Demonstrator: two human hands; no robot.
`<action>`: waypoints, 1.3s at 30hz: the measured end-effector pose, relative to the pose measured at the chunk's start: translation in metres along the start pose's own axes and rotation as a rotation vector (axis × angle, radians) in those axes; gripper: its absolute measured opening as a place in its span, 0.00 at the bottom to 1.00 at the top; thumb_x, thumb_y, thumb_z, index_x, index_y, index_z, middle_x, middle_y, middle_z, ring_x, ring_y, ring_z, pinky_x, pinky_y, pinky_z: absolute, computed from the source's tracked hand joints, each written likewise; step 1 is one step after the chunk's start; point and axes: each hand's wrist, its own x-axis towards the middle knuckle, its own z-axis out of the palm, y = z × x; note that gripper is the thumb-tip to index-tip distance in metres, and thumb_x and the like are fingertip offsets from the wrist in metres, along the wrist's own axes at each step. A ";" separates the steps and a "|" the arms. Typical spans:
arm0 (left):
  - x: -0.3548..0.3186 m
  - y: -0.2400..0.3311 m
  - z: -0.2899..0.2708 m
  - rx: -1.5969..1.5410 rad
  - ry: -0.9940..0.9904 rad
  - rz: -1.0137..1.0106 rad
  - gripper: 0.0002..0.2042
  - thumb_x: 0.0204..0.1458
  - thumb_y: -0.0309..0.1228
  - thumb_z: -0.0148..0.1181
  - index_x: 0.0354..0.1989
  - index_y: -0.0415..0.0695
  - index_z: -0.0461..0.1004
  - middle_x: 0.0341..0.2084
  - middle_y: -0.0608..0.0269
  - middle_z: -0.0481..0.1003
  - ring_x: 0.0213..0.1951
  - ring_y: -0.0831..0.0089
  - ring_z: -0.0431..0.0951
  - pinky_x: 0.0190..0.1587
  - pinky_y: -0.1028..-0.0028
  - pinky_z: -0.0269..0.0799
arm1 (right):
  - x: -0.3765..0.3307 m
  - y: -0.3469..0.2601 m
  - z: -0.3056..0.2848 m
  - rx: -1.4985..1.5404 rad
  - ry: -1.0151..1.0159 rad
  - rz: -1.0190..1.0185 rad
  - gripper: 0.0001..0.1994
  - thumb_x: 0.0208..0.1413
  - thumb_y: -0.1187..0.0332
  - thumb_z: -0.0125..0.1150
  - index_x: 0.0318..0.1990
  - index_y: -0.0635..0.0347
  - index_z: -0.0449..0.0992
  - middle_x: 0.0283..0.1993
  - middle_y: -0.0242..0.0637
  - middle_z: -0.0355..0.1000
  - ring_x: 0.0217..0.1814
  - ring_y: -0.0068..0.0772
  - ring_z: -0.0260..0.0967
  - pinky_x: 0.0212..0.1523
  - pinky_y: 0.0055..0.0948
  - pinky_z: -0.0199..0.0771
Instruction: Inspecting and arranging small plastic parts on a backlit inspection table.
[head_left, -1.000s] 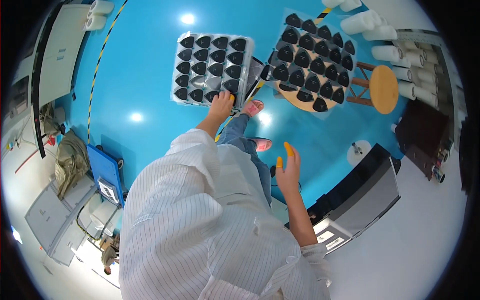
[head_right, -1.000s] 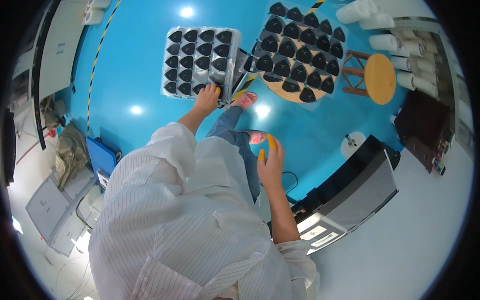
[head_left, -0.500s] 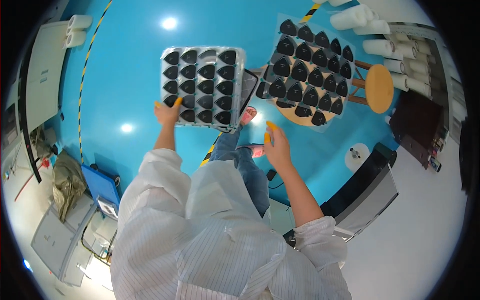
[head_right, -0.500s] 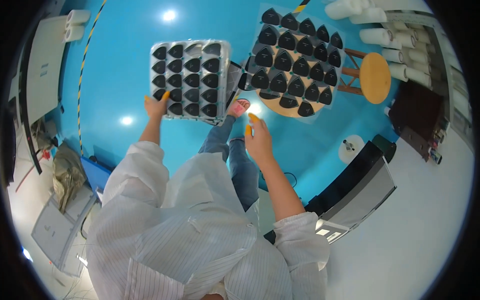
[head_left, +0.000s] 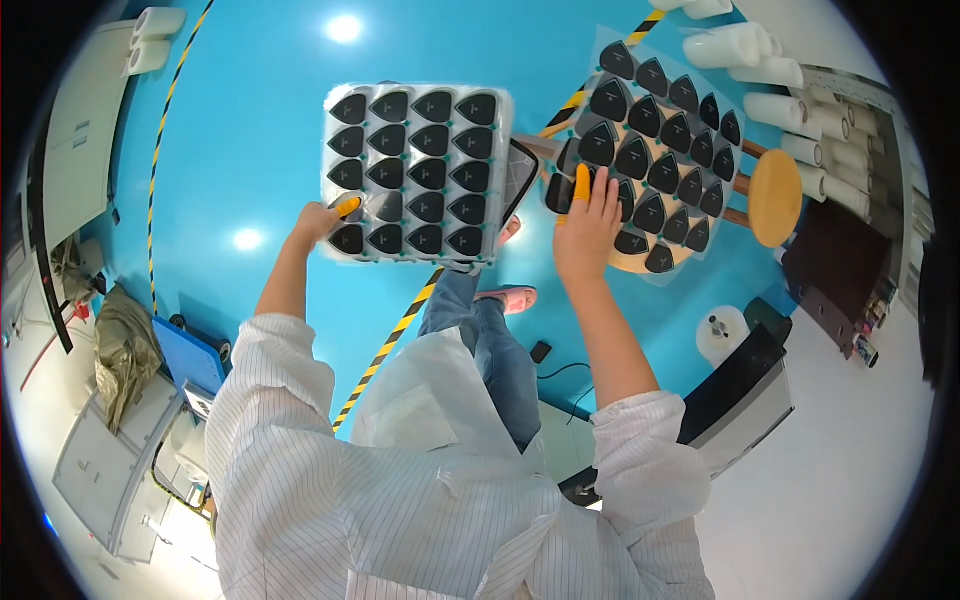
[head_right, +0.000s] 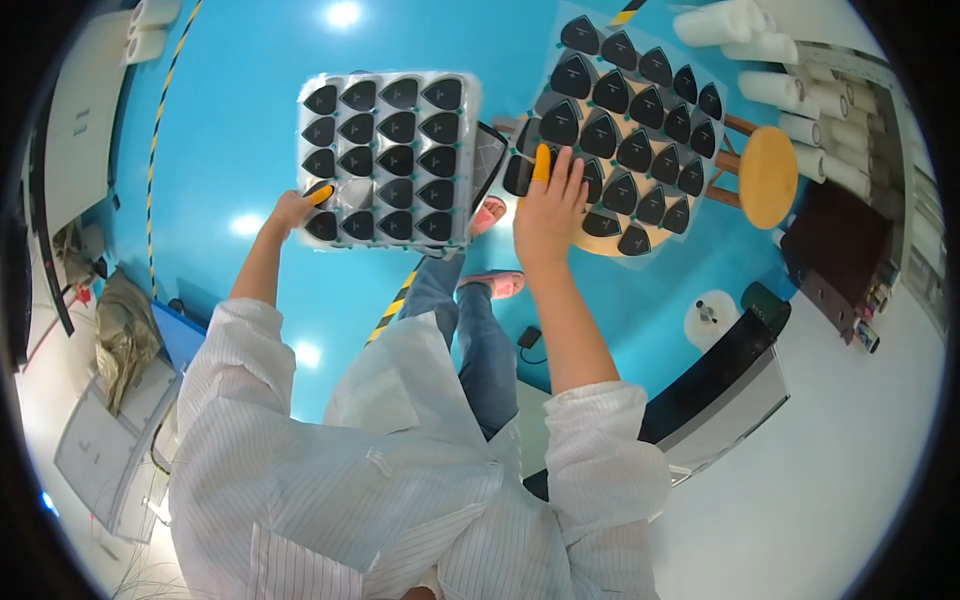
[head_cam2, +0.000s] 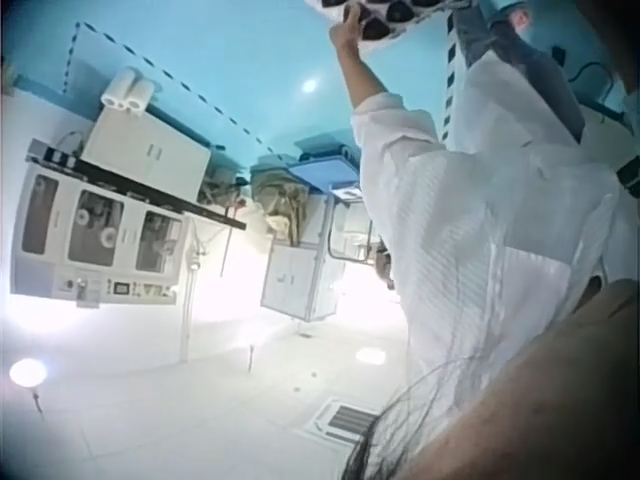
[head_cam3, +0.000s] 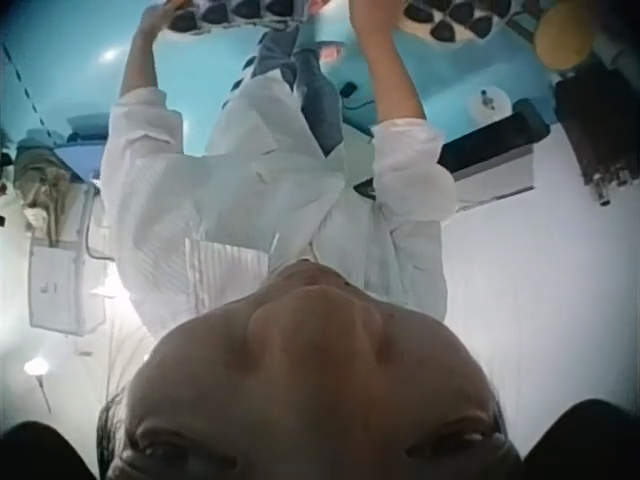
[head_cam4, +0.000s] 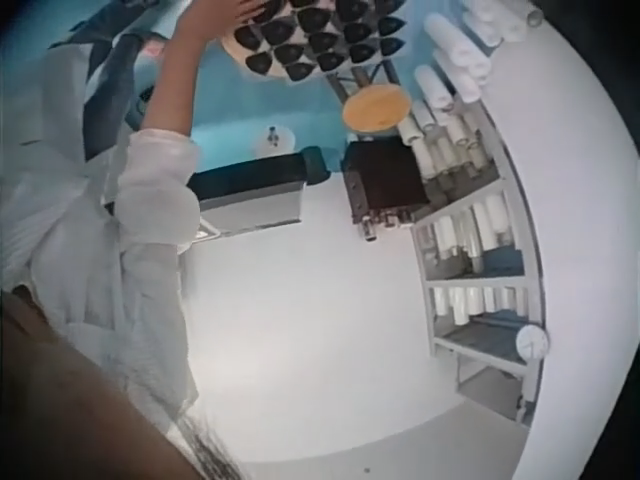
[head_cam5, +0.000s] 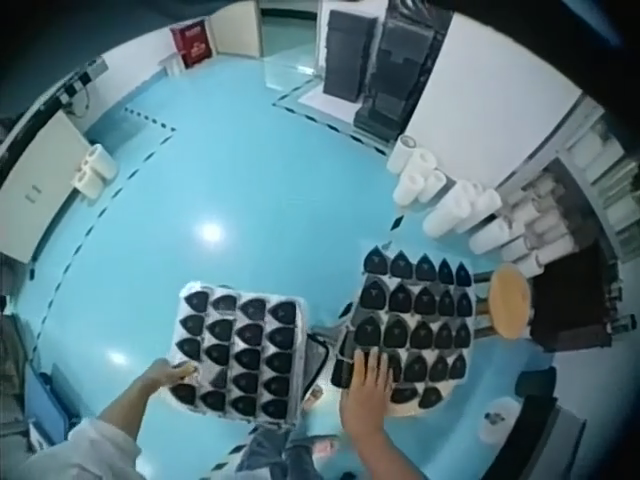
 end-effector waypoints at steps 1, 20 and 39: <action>-0.008 -0.004 0.002 -0.079 0.027 0.023 0.21 0.43 0.38 0.59 0.34 0.28 0.75 0.31 0.48 0.77 0.32 0.63 0.77 0.31 0.66 0.70 | -0.002 0.004 -0.001 0.092 0.080 -0.021 0.28 0.45 0.78 0.53 0.58 0.68 0.59 0.67 0.54 0.48 0.69 0.54 0.47 0.65 0.48 0.49; -0.170 0.049 0.000 -1.124 -0.400 0.311 0.18 0.48 0.23 0.56 0.50 0.39 0.69 0.42 0.60 0.74 0.41 0.68 0.76 0.43 0.69 0.73 | -0.026 0.091 -0.252 1.612 0.581 0.487 0.17 0.61 0.73 0.48 0.56 0.65 0.65 0.49 0.37 0.70 0.50 0.28 0.67 0.51 0.30 0.68; -0.308 0.123 -0.095 -0.496 -0.107 0.570 0.18 0.44 0.19 0.45 0.46 0.29 0.68 0.38 0.52 0.74 0.36 0.68 0.78 0.40 0.73 0.75 | -0.104 0.157 -0.011 2.029 0.551 1.506 0.21 0.57 0.68 0.53 0.55 0.70 0.61 0.53 0.46 0.66 0.56 0.43 0.64 0.57 0.43 0.63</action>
